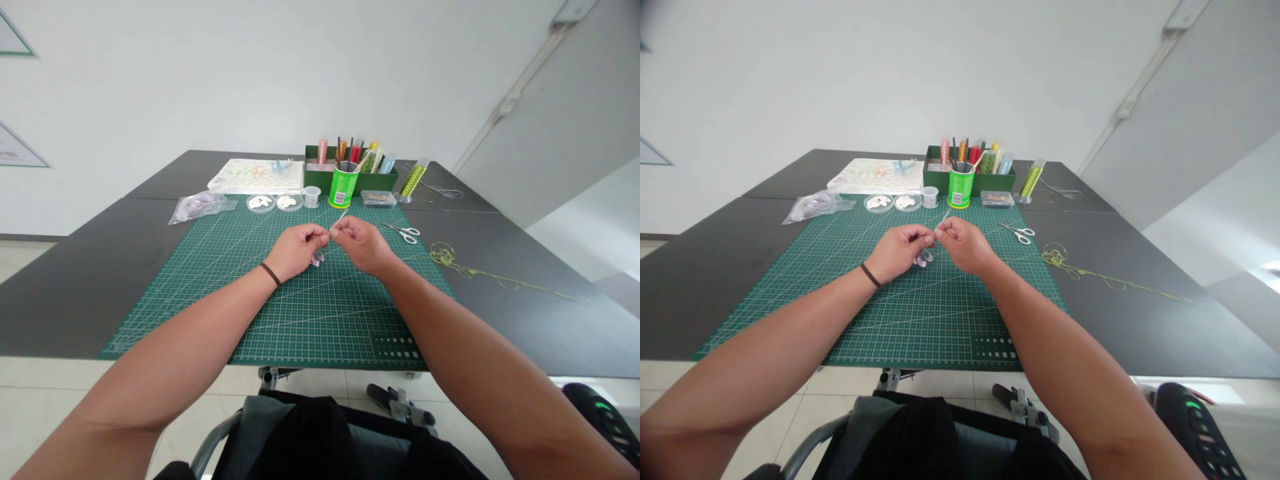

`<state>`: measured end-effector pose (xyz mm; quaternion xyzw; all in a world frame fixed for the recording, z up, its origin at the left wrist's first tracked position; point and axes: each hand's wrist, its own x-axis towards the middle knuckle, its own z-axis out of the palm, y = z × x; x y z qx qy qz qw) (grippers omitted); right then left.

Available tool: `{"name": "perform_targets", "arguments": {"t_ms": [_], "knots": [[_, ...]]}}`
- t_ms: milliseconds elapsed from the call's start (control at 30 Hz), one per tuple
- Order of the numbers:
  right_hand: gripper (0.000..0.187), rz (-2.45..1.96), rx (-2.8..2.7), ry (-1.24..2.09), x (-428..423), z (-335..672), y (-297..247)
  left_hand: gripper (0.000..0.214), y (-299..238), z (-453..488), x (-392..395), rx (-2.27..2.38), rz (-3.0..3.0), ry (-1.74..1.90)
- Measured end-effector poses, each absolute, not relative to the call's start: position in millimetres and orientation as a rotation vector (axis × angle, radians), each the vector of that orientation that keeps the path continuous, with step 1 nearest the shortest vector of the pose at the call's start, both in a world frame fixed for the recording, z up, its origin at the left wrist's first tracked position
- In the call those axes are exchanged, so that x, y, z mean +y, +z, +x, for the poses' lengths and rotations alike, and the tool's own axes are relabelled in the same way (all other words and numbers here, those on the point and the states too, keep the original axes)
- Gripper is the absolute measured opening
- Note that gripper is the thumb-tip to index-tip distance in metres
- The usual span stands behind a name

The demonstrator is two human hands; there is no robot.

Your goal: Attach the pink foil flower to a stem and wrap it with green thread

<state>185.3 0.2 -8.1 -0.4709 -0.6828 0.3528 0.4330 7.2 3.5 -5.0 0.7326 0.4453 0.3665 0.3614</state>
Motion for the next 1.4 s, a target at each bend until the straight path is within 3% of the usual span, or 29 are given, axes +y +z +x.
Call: {"name": "perform_targets", "arguments": {"t_ms": [533, 833, 1400], "knots": [[0.014, -1.217, -1.701, 0.854, -0.8, 185.1, -7.1, 0.024, -5.0, 8.6, -0.3, 1.106, 1.833, 0.855], [0.013, -1.208, -1.701, 0.879, 1.2, 185.6, -11.0, 0.007, -5.3, 11.3, 1.3, 1.12, 1.753, 0.92], [0.013, -1.24, -1.757, 0.828, -2.4, 185.3, -7.7, 0.023, -4.3, 8.6, 1.1, 1.136, 1.983, 0.847]]}}
